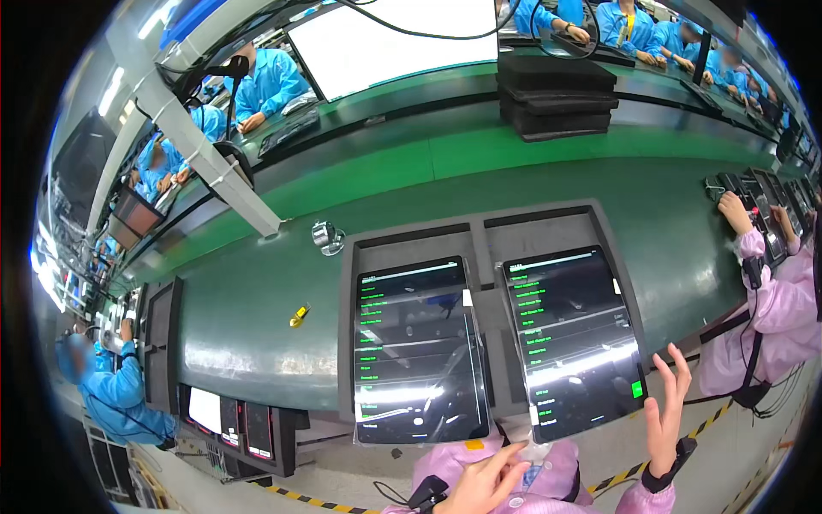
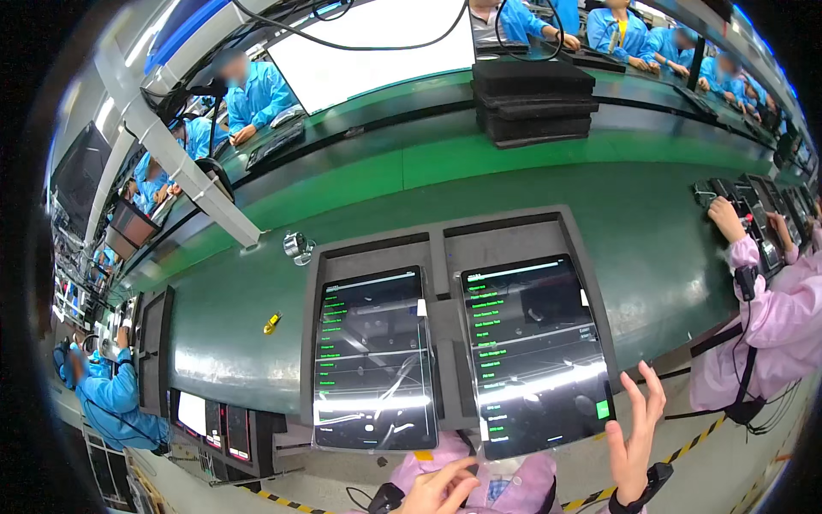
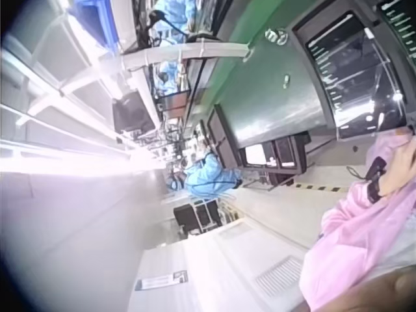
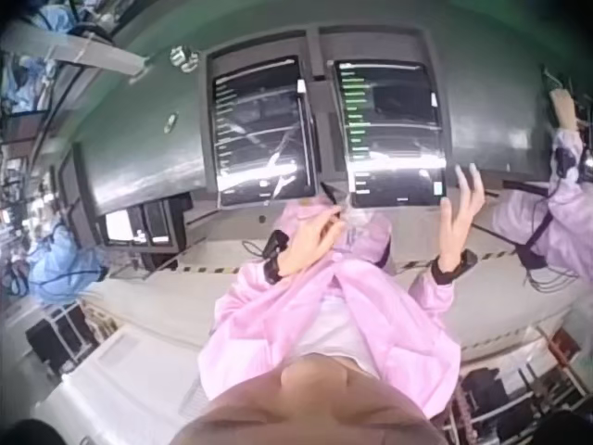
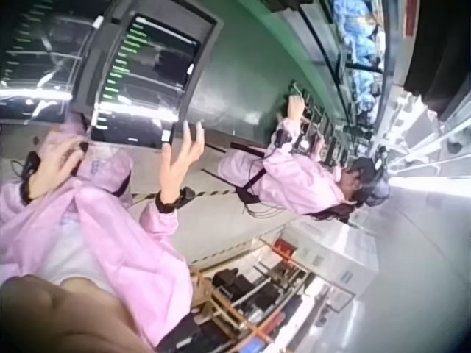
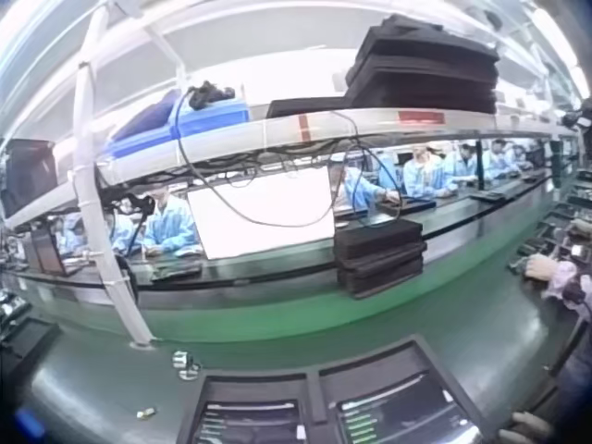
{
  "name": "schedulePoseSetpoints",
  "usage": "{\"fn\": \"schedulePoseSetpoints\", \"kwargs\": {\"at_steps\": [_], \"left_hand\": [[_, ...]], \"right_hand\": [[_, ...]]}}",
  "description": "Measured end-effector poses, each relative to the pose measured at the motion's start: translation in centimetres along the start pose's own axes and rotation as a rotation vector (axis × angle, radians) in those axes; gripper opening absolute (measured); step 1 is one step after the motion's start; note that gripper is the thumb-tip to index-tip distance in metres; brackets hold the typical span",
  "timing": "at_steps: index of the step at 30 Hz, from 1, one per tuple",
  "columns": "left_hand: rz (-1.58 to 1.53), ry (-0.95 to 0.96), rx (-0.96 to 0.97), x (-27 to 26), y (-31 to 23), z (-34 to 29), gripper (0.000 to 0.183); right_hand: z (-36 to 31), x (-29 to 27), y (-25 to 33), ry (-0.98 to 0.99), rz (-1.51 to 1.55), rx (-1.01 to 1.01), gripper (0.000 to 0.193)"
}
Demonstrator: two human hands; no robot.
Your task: Checking the functionality and screens of tablet devices on an assembly line.
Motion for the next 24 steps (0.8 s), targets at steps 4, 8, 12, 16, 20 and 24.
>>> {"fn": "schedulePoseSetpoints", "kwargs": {"at_steps": [4,8,12,16,20,24], "left_hand": [[-0.012,-0.042,0.125,0.5,-1.6,1.3,0.048],[0.015,-0.021,0.112,-0.4,-3.4,2.0,0.041],[0.27,-0.153,0.391,-5.7,-7.1,0.5,0.016],[0.595,-0.469,0.603,-15.8,-9.5,-0.1,0.019],[0.731,-0.674,0.532,-22.8,-7.6,7.0,0.022],[0.884,-0.607,0.419,-23.9,-4.0,13.8,0.032]], "right_hand": [[-0.7,0.8,-1.1,0.001,0.164,0.073,0.055],[-0.9,1.3,-1.8,-0.075,0.269,0.078,0.049],[2.2,-0.1,-2.4,-0.024,0.367,-0.04,0.039],[8.7,0.4,-2.6,-0.034,0.279,-0.202,0.029],[15.8,4.0,-1.0,0.013,0.246,-0.407,0.026],[18.9,7.6,-0.2,0.126,0.195,-0.433,0.026]]}}
Point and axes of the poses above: each hand's wrist, its own z-axis towards the middle knuckle, its own x-axis out of the palm, y = z × x, the point moved 5 cm from there along z, towards the middle knuckle, and after that the axes turned 5 degrees about z, right-handed, at the moved point
